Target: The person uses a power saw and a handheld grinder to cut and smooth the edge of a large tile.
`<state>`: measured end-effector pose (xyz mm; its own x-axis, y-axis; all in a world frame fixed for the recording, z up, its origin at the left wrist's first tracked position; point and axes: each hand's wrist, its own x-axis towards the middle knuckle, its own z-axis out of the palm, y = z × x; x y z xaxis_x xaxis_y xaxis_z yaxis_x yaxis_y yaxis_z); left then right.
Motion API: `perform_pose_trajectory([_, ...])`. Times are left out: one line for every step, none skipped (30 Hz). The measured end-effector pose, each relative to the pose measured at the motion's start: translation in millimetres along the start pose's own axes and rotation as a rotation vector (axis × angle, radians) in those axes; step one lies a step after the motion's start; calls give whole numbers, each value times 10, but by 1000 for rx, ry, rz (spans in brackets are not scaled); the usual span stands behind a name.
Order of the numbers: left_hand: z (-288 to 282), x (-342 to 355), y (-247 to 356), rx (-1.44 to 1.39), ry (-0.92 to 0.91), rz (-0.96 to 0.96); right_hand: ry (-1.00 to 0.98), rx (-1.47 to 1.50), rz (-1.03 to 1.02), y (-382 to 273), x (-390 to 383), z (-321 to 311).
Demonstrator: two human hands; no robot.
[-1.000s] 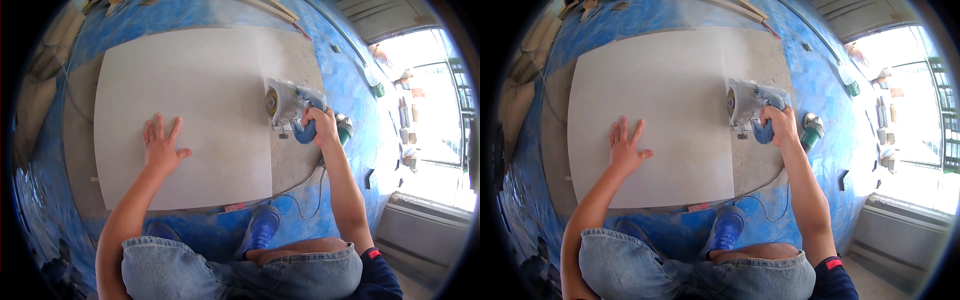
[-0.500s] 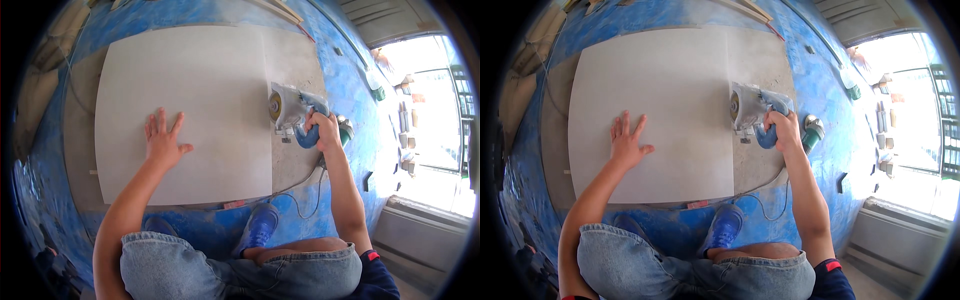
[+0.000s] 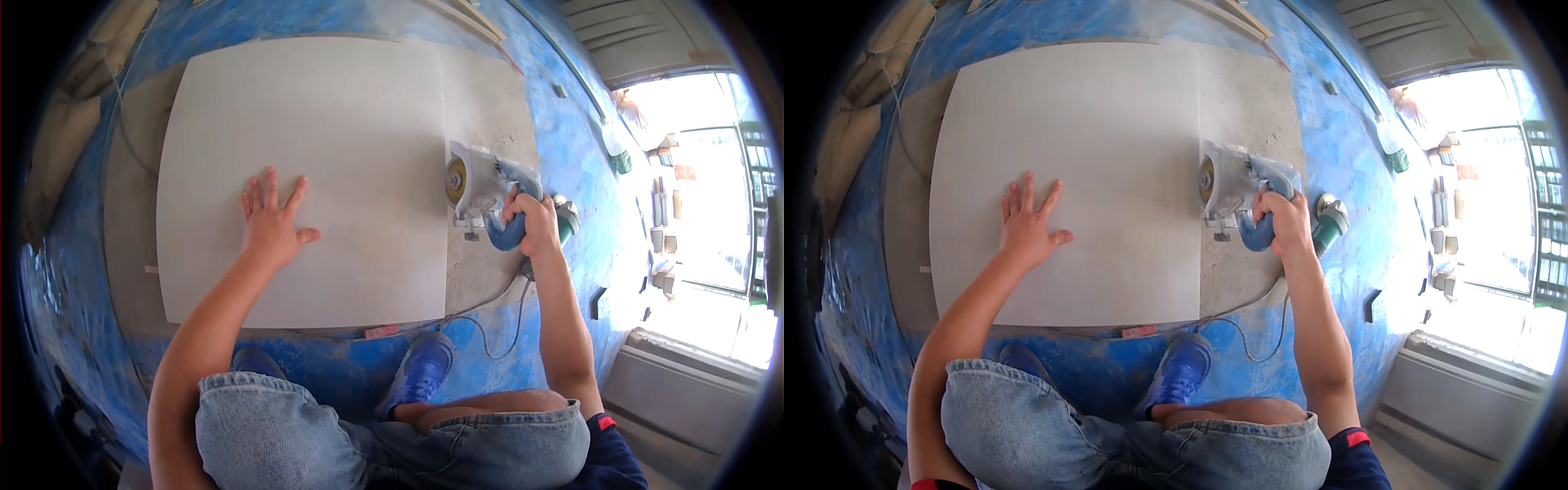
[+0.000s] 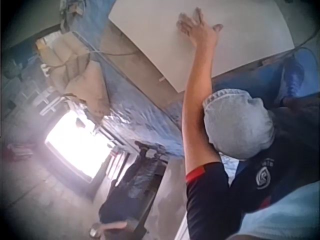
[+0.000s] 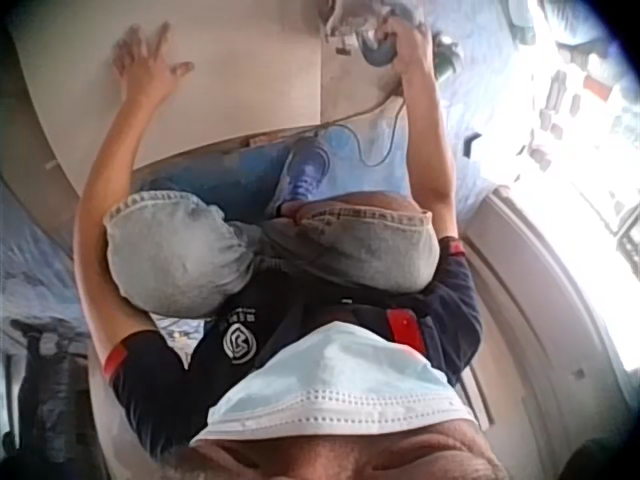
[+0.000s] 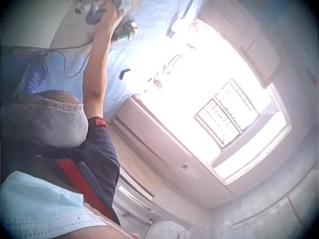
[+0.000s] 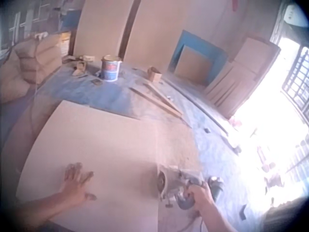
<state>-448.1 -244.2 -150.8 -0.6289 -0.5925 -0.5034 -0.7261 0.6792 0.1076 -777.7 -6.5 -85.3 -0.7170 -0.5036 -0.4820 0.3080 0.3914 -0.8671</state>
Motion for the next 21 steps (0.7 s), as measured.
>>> perform_pose_trajectory([-26, 6, 5, 3, 6, 1, -7, 4, 2, -5, 6, -17])
perform_pose_trajectory([-52, 13, 10, 6, 11, 2, -8, 7, 4, -10, 8, -30])
perform_pose_trajectory([-81, 24, 15, 9, 10, 0, -7, 20, 11, -14, 10, -43])
perform_pose_trajectory([-78, 39, 11, 11, -3, -1, -5, 26, 19, -10, 7, -42])
perform_pose_trajectory([-76, 52, 8, 14, -16, -2, -6, 24, 20, -9, 4, -33])
perform_pose_trajectory([-76, 61, 7, 13, -18, -2, 11, 39, 29, -11, 1, -21])
perform_pose_trajectory([-79, 67, 5, 12, -18, -2, 26, 55, 37, -14, -2, -12])
perform_pose_trajectory([-83, 72, 2, 12, -19, -2, 25, 54, 38, -17, -7, -8])
perform_pose_trajectory([-82, 78, -1, 12, -20, -3, 31, 54, 46, -20, -12, -4])
perform_pose_trajectory([-82, 87, -6, 9, -14, -2, 38, 54, 52, -27, -16, 0])
perform_pose_trajectory([-84, 94, -11, 6, -7, -2, 37, 54, 52, -23, -14, -10])
perform_pose_trajectory([-92, 99, -13, 7, -7, -4, 19, 58, 50, -11, -7, -31])
perform_pose_trajectory([-96, 106, -8, 7, -9, -4, 3, 62, 48, -10, -8, -37])
perform_pose_trajectory([-103, 112, -4, 7, -10, -5, 1, 62, 49, -16, -17, -32])
perform_pose_trajectory([-115, 117, 1, 6, -10, -7, 16, 59, 53, -33, -31, -20])
perform_pose_trajectory([-130, 117, 4, 4, -15, -7, 30, 58, 59, -41, -44, -11])
perform_pose_trajectory([-142, 119, 5, 3, -20, -7, 28, 58, 60, -37, -45, -16])
perform_pose_trajectory([-141, 126, 5, 3, -21, -8, 21, 64, 54, -26, -41, -31])
perform_pose_trajectory([-139, 133, -4, 0, -16, -6, 12, 72, 48, -21, -37, -34])
perform_pose_trajectory([-142, 138, -12, -2, -12, -4, 9, 73, 50, -22, -38, -28])
perform_pose_trajectory([-154, 142, -16, -2, -13, -7, 13, 78, 53, -22, -42, -20])
